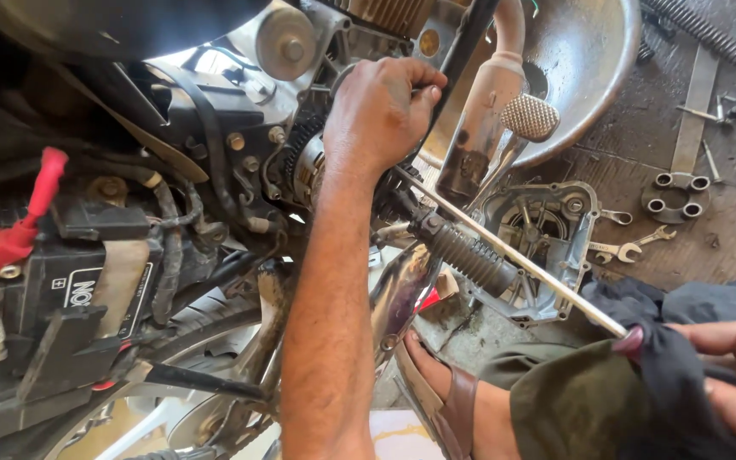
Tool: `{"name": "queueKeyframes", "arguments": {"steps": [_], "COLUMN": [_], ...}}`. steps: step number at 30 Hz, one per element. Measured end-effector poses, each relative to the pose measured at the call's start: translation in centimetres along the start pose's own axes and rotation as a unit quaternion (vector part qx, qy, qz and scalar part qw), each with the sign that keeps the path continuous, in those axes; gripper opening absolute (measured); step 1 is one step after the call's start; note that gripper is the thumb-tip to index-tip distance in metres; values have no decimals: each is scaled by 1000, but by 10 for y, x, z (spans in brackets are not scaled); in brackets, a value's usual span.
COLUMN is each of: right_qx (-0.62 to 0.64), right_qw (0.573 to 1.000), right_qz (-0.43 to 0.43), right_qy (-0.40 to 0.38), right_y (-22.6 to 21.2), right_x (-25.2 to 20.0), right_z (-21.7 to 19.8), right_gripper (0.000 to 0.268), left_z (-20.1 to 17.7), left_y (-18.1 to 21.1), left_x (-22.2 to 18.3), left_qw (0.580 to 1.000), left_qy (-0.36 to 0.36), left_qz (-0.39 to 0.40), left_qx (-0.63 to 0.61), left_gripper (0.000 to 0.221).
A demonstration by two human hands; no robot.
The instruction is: The recorder is seen repairing the engine casing and installing a gasket on a motorcycle.
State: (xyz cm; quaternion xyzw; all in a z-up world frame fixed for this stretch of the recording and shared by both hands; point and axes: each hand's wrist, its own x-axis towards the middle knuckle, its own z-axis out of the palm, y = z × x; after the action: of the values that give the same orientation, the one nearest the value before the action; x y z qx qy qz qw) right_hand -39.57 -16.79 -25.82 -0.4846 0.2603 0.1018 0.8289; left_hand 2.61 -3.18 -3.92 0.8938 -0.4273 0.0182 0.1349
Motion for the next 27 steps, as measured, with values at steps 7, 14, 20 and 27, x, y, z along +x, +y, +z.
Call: {"name": "queueKeyframes", "arguments": {"steps": [7, 14, 20, 27], "right_qx": [110, 73, -485, -585], "right_qw": [976, 995, 854, 732], "right_qz": [183, 49, -169, -301], "right_qy": [-28, -48, 88, 179], "right_y": [-100, -116, -151, -119], "right_x": [-6, -13, -48, -37], "right_z": [42, 39, 66, 76], "right_gripper": [45, 43, 60, 69], "left_z": [-4, -4, -9, -10], "left_y": [4, -10, -17, -11], "left_x": [1, 11, 18, 16], "left_qw": [999, 998, 968, 953], "left_qy": [31, -22, -120, -147], "left_qz": [16, -60, -102, -167], "left_qx": [20, -21, -195, -207], "left_gripper": [17, 29, 56, 80]}}
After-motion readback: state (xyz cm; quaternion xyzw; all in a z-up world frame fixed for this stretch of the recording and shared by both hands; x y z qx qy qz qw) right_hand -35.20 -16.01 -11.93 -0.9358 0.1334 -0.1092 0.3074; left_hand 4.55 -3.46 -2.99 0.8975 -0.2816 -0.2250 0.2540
